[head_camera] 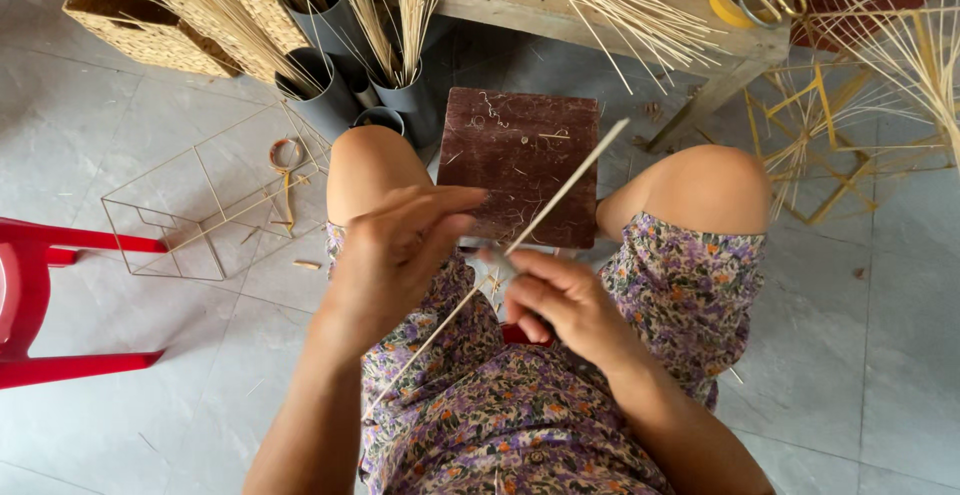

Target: The person sits on a low stool and uses a small knife to split and shave thin bamboo strips from long bamboo sticks, drawing the blade along each strip to thin it and setting finished strips aside while working through the bundle one at a time.

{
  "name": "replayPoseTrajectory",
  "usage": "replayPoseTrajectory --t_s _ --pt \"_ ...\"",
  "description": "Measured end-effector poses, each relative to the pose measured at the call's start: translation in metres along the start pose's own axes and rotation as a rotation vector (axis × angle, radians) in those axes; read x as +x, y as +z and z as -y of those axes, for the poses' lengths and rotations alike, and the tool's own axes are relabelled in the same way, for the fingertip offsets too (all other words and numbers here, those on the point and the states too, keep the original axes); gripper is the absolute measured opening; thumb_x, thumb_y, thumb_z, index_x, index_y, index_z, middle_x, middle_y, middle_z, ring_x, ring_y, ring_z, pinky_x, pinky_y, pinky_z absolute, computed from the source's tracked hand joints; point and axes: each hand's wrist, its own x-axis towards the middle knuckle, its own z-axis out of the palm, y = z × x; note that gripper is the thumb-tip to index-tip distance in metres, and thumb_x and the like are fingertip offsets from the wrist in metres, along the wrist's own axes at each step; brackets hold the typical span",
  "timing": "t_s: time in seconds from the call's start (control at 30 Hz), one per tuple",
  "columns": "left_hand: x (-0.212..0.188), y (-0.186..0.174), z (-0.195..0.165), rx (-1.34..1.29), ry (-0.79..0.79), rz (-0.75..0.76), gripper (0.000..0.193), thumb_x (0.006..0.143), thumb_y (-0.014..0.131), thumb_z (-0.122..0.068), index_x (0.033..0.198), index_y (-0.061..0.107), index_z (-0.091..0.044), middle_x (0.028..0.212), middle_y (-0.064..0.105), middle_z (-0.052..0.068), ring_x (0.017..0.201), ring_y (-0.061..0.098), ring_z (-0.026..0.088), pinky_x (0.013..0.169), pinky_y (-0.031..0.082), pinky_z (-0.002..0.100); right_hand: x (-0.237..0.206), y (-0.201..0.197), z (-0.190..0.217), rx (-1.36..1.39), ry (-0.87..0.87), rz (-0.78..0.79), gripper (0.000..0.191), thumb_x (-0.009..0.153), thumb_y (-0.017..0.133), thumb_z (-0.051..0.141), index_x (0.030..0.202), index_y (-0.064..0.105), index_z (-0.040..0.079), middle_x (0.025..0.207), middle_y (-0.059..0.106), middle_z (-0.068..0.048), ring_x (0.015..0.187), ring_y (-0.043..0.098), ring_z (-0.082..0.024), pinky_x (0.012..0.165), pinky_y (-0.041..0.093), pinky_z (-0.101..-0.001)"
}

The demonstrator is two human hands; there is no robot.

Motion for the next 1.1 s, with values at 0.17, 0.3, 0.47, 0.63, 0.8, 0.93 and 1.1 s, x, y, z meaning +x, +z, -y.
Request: replayPoseTrajectory --t_s 0.17,0.3,0.47,0.63,0.8,0.93,1.1 --pt "0.023 0.035 -0.007 -0.18 -0.108 0.06 0.029 0.093 0.076 -0.009 0.122 0.072 -0.001 0.094 0.075 0.009 0.081 0.068 0.01 0.07 0.056 0.027 -0.012 0.013 -0.016 -0.096 0.193 0.008 0.033 0.105 0.057 0.011 0.137 0.063 0.003 0.079 0.071 -0.007 0.055 0.058 -0.007 0.046 0.049 -0.0221" --pt "0.029 0.052 -0.002 -0.476 -0.151 0.035 0.021 0.097 0.074 -0.005 0.117 0.074 -0.001 0.103 0.078 0.007 0.091 0.071 0.008 0.078 0.06 0.026 -0.015 0.015 -0.021 -0.121 0.232 0.033 0.038 0.105 0.058 0.015 0.142 0.059 0.004 0.079 0.071 -0.006 0.056 0.06 -0.008 0.048 0.05 -0.0225" --pt "0.027 0.05 0.003 -0.416 -0.073 0.033 0.016 0.095 0.075 -0.003 0.111 0.075 -0.004 0.1 0.074 0.005 0.09 0.068 0.01 0.079 0.059 0.025 -0.032 0.006 -0.025 -0.023 0.284 -0.032 0.034 0.104 0.055 0.019 0.134 0.056 0.004 0.07 0.069 -0.004 0.057 0.065 -0.01 0.054 0.055 -0.0252" --pt "0.021 0.048 -0.003 -0.319 -0.044 -0.006 0.016 0.094 0.077 0.0 0.109 0.076 -0.005 0.097 0.073 0.004 0.083 0.066 0.011 0.072 0.054 0.025 -0.065 -0.018 -0.041 -0.197 0.418 -0.109 0.021 0.101 0.06 0.015 0.12 0.059 0.005 0.075 0.068 -0.003 0.064 0.064 -0.011 0.057 0.052 -0.026" --pt "0.017 0.05 -0.011 -0.329 -0.073 0.024 0.027 0.092 0.076 0.002 0.119 0.075 -0.005 0.089 0.065 0.005 0.081 0.064 0.011 0.076 0.056 0.025 -0.082 -0.037 -0.035 -0.545 0.211 -0.133 0.015 0.099 0.065 0.013 0.111 0.072 0.006 0.08 0.076 -0.001 0.068 0.071 -0.01 0.061 0.061 -0.0239" --pt "0.014 0.051 -0.013 -0.319 0.049 -0.018 0.021 0.093 0.077 0.0 0.113 0.073 -0.006 0.105 0.073 0.004 0.093 0.07 0.011 0.082 0.059 0.026 -0.074 -0.037 0.012 -0.47 -0.057 -0.237 0.031 0.107 0.056 0.011 0.135 0.063 0.0 0.086 0.071 -0.006 0.072 0.068 -0.013 0.066 0.06 -0.0263" --pt "0.009 0.057 -0.011 -0.389 -0.035 0.023 0.02 0.093 0.078 -0.002 0.112 0.075 -0.007 0.106 0.073 0.004 0.091 0.071 0.014 0.078 0.061 0.026 -0.047 0.008 0.08 0.065 -0.214 -0.27 0.058 0.114 0.052 0.02 0.164 0.033 -0.003 0.079 0.06 -0.004 0.066 0.053 -0.009 0.063 0.047 -0.0236"
